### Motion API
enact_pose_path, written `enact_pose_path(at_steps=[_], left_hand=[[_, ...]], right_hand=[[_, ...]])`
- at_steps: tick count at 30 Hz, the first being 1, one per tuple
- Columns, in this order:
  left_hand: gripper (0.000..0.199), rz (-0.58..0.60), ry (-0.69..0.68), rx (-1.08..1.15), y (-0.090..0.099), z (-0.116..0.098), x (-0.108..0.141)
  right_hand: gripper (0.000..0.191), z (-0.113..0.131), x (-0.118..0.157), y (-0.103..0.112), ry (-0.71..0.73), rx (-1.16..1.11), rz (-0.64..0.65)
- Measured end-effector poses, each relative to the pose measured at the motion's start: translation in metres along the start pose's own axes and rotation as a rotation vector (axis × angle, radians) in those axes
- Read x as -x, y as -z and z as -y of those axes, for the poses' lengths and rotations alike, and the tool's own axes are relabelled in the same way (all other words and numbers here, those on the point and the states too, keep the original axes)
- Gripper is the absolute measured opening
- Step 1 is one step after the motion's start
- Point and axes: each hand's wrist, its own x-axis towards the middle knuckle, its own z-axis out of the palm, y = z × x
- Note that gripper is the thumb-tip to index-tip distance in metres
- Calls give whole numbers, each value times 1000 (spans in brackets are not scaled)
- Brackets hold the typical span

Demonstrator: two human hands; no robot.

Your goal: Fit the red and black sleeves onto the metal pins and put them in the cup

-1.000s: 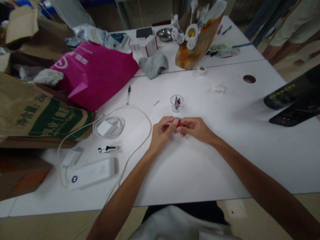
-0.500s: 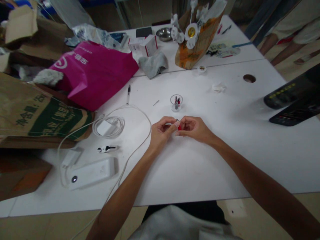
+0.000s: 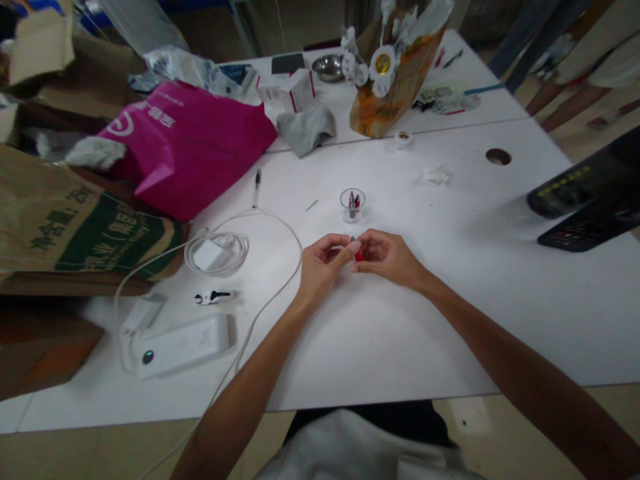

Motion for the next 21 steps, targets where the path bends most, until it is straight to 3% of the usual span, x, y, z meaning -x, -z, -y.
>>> enact_pose_path(at_steps=[4,7,11,21], left_hand=[[39,-25,-48,8,1,-2,-1],[39,45,-33,-10,2,-3,-1],[38,158,2,-59,2,-1,-1],[40,179,23,-48,0,-1,0]], right_hand=[[54,4,-2,1,66,-36,-75],[44,4,-4,4,159,-29,-109],[38,4,-4,8,214,16,-93],[31,3,-4,13,243,20,-30]])
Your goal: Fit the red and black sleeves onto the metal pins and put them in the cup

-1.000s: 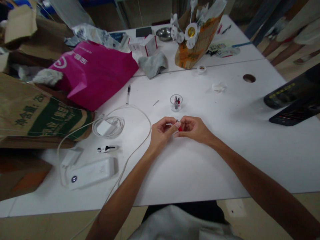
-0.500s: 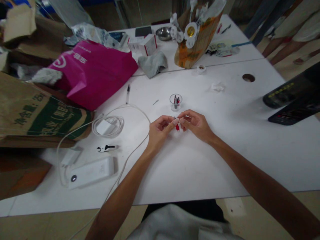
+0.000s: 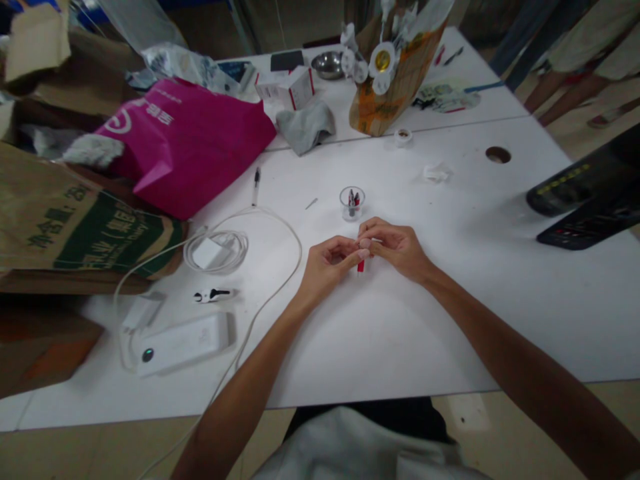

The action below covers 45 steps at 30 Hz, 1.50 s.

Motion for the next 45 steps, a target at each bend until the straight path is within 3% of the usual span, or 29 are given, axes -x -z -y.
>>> enact_pose_path(at_steps=[14,22,31,41,45], left_hand=[[37,-141,-50,42,9,-3,-4],[43,-199,-23,103,14,6,-9],[41,-189,-45,133,14,8,-11],[67,-114,-26,116,20,0,-10],[77,-63,-81,27,31,6,-15]], right_hand=[[38,3,-12,11,24,-203,-262],[43,2,-14,14,38,-83,-340],[35,-6,-14,25,71,-17,-319],[35,3,-11,41,74,171,-281],[29,0,-10,54,78,408,-202]])
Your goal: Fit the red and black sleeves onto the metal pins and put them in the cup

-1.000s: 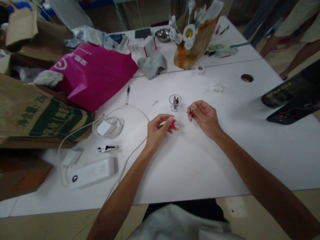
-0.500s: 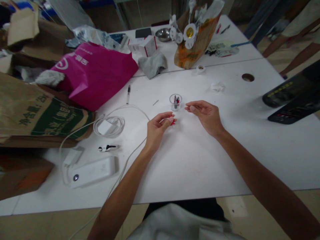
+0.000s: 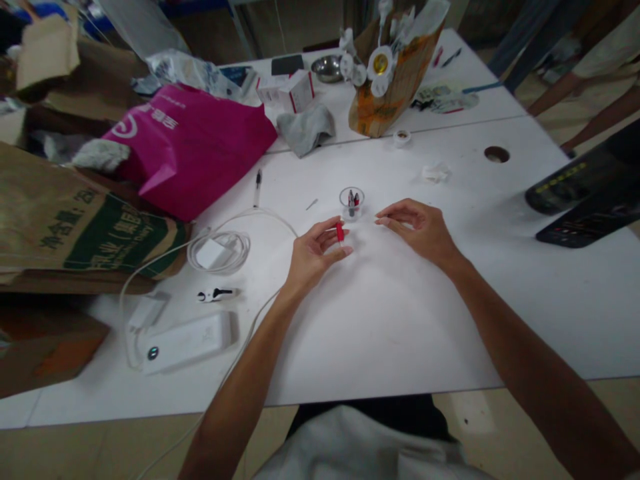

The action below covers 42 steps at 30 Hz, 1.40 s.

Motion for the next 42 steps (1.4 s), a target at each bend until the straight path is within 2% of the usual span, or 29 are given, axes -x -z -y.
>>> enact_pose_path(at_steps=[3,5,9,14,20,42], left_hand=[[72,37,-64,-140,12,3,-4],[64,33,-130,-314,21,3,-7],[54,57,-241,-757,37,-2,-9],[57,78,-234,-992,46,-2,-8],[57,99,-238,-1067,47,-2,-7],[59,125,-224,-1089,47,-7,-5]], right_hand=[[20,-2,-2,8,111,239,75],[15,-3,-3,13,151,320,123],[9,-7,-3,18,151,393,180],[8,-16,-3,21,128,462,212],[12,-20,-5,24,132,483,242],[14,-18,-4,23,114,438,209]])
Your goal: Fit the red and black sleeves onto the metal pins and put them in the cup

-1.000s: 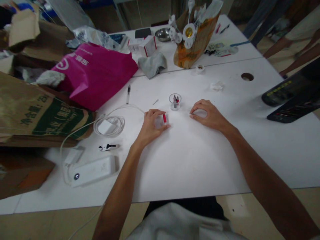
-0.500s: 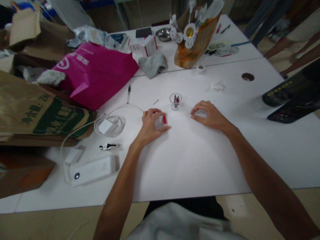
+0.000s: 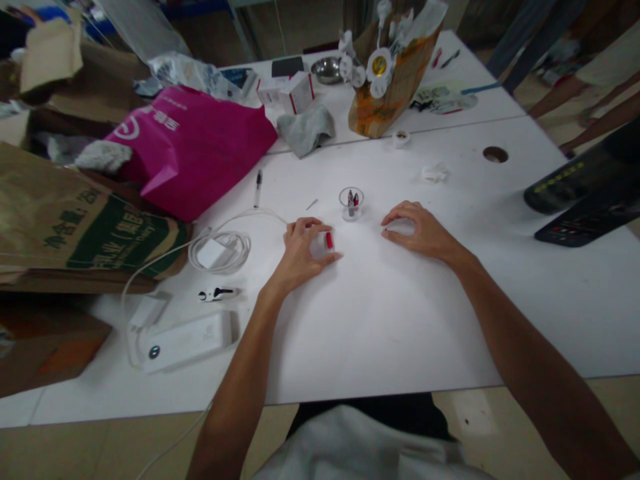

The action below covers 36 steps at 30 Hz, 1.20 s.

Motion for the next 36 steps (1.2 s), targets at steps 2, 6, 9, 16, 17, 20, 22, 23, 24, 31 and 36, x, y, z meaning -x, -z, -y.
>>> enact_pose_path(at_steps=[2,6,9,16,17,20,22,23,24,31,36], left_hand=[[61,1,5,-3,0,0,0],[68,-29,4,19,0,0,0],[61,-113,-18,74,0,-1,-2],[29,-461,100,419,2,-8,-9],[30,-502,130,474,2,-7,-10],[33,-613,184,596,0,-6,-12],[33,-660,202,618,0,-4,-13],[33,-671,208,618,0,-4,-14],[33,-676,213,615,0,-4,-14],[36,-672,224,633,-2,-5,-14],[38,-681,215,623,-6,-2,-15]], right_hand=[[17,1,-1,0,-16,-27,-40],[25,2,-5,-3,-97,-139,-230],[43,0,-10,-5,-171,-282,-399],[57,-11,-15,-8,-283,-567,-586],[57,-13,-15,-8,-286,-591,-604],[57,-16,-15,-9,-280,-617,-628],[57,-16,-16,-9,-278,-616,-626],[57,-16,-16,-10,-279,-618,-626],[57,-16,-16,-10,-281,-623,-625],[56,-15,-16,-9,-291,-638,-617],[61,-7,-15,-6,-255,-503,-588]])
